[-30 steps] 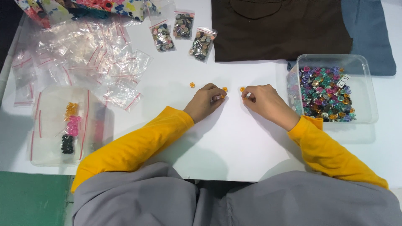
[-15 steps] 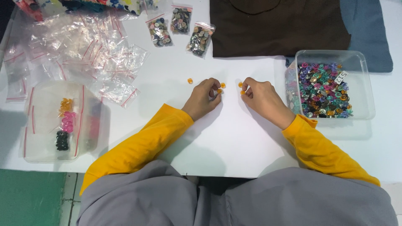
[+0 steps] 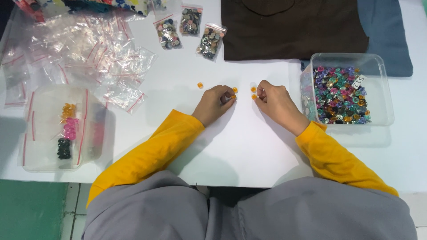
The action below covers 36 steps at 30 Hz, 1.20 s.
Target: The person picks up buttons from a container by hand, sorts them by color on a white surface, and places a group of pink buttons into a plastic bag.
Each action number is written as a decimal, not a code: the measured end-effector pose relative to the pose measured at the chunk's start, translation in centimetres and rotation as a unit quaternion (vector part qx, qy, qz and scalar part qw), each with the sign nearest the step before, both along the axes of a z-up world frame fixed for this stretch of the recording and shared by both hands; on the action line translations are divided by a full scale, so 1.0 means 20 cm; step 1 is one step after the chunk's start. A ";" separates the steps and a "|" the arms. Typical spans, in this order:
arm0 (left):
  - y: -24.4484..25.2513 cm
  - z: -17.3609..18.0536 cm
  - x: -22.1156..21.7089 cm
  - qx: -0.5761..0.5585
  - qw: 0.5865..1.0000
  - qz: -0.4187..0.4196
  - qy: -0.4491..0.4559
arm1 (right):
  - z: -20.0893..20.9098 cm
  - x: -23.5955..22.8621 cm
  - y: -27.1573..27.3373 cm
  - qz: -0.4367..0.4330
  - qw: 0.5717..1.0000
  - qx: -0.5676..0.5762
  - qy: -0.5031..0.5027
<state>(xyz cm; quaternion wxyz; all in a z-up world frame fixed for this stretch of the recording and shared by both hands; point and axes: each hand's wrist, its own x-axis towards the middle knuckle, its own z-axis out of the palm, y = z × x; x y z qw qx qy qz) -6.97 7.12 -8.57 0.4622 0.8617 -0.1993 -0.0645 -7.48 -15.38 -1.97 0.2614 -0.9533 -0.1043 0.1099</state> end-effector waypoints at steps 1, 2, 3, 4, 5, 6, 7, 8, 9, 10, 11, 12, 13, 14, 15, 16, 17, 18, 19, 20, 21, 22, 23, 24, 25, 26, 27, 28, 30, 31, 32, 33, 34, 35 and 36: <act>0.00 0.00 0.01 -0.001 1.000 0.000 -0.001 | -0.01 0.01 0.00 0.000 1.000 -0.001 -0.001; 0.00 0.00 0.01 -0.006 1.000 0.003 -0.005 | -0.03 0.01 -0.01 0.002 1.000 0.002 -0.009; -0.01 -0.01 0.01 -0.010 1.000 0.006 -0.008 | -0.04 0.01 -0.01 0.004 1.000 0.006 -0.015; -0.01 0.00 0.00 -0.010 1.000 0.005 -0.007 | -0.05 0.00 -0.02 0.003 1.000 0.006 -0.014; -0.01 0.01 0.00 -0.017 0.999 0.013 -0.026 | -0.04 0.00 -0.02 0.002 1.000 0.012 -0.015; -0.01 0.02 -0.01 -0.025 0.998 0.022 -0.045 | -0.04 -0.01 -0.03 0.000 1.000 0.019 -0.016; -0.01 0.06 -0.01 -0.024 0.998 0.020 -0.046 | -0.01 -0.02 -0.03 -0.002 1.000 0.019 -0.017; -0.02 0.09 -0.01 -0.024 0.996 0.026 -0.081 | 0.03 -0.04 -0.02 -0.002 0.999 0.037 -0.021; -0.02 0.12 -0.01 -0.025 0.993 0.033 -0.114 | 0.06 -0.06 -0.02 -0.002 0.998 0.054 -0.024; -0.04 0.14 0.00 -0.024 0.993 0.032 -0.113 | 0.10 -0.07 -0.04 -0.003 0.998 0.055 -0.023; -0.06 0.17 0.02 -0.037 0.986 0.035 -0.157 | 0.15 -0.08 -0.06 -0.009 0.996 0.073 -0.050; -0.09 0.19 0.04 -0.050 0.978 0.038 -0.201 | 0.19 -0.08 -0.07 -0.016 0.993 0.090 -0.077; -0.14 0.23 0.05 -0.050 0.978 0.036 -0.200 | 0.24 -0.08 -0.12 -0.018 0.993 0.090 -0.077; -0.19 0.26 0.07 -0.098 0.966 0.021 -0.239 | 0.29 -0.08 -0.17 -0.021 0.992 0.075 -0.101; -0.25 0.30 0.08 -0.146 0.950 0.004 -0.276 | 0.34 -0.08 -0.23 -0.025 0.990 0.060 -0.124; -0.32 0.34 0.08 -0.147 0.950 0.001 -0.275 | 0.38 -0.07 -0.31 -0.029 0.990 0.060 -0.124; -0.39 0.39 0.08 -0.159 0.951 -0.051 -0.262 | 0.41 -0.07 -0.39 -0.020 0.992 -0.003 -0.126; -0.47 0.43 0.08 -0.170 0.948 -0.103 -0.248 | 0.44 -0.06 -0.47 -0.011 0.990 -0.067 -0.127; -0.57 0.43 0.09 -0.172 0.948 -0.108 -0.246 | 0.44 -0.06 -0.54 -0.017 0.990 -0.067 -0.126; -0.67 0.43 0.10 -0.141 0.947 -0.140 -0.251 | 0.45 -0.05 -0.60 -0.029 0.990 -0.116 -0.069; -0.76 0.43 0.11 -0.111 0.944 -0.171 -0.258 | 0.46 -0.04 -0.66 -0.042 0.985 -0.164 -0.013; -0.87 0.38 0.14 -0.113 0.943 -0.176 -0.260 | 0.46 0.00 -0.69 -0.047 0.985 -0.165 -0.015; -0.97 0.32 0.15 -0.004 0.951 -0.189 -0.243 | 0.45 0.03 -0.72 -0.073 0.975 -0.197 0.078; -1.08 0.27 0.17 0.105 0.948 -0.201 -0.225 | 0.44 0.06 -0.75 -0.099 0.954 -0.227 0.169; -1.15 0.26 0.17 0.104 0.946 -0.206 -0.226 | 0.41 0.07 -0.77 -0.105 0.954 -0.226 0.169; -1.21 0.26 0.17 0.154 0.946 -0.214 -0.189 | 0.37 0.09 -0.79 -0.083 0.953 -0.233 0.176; -1.27 0.26 0.17 0.203 0.942 -0.222 -0.151 | 0.34 0.11 -0.81 -0.063 0.951 -0.240 0.182; -1.30 0.25 0.18 0.202 0.940 -0.228 -0.154 | 0.31 0.12 -0.83 -0.069 0.951 -0.239 0.182; -1.35 0.23 0.20 0.269 0.933 -0.200 -0.133 | 0.26 0.15 -0.87 -0.085 0.960 -0.209 0.169; -1.43 0.10 0.25 0.268 0.933 -0.202 -0.133 | 0.28 0.14 -0.86 -0.087 0.959 -0.209 0.170; -1.50 -0.03 0.30 0.246 0.934 -0.116 -0.234 | 0.29 0.14 -0.85 -0.090 0.967 -0.191 0.141; -1.57 -0.15 0.36 0.219 0.917 -0.027 -0.332 | 0.31 0.14 -0.83 -0.093 0.975 -0.172 0.109; -1.59 -0.17 0.38 0.218 0.916 -0.030 -0.334 | 0.28 0.15 -0.85 -0.096 0.974 -0.172 0.109; -1.60 -0.19 0.39 0.228 0.908 -0.018 -0.352 | 0.25 0.16 -0.86 -0.096 0.977 -0.163 0.099; -1.62 -0.21 0.40 0.238 0.898 -0.005 -0.369 | 0.22 0.18 -0.87 -0.095 0.979 -0.153 0.089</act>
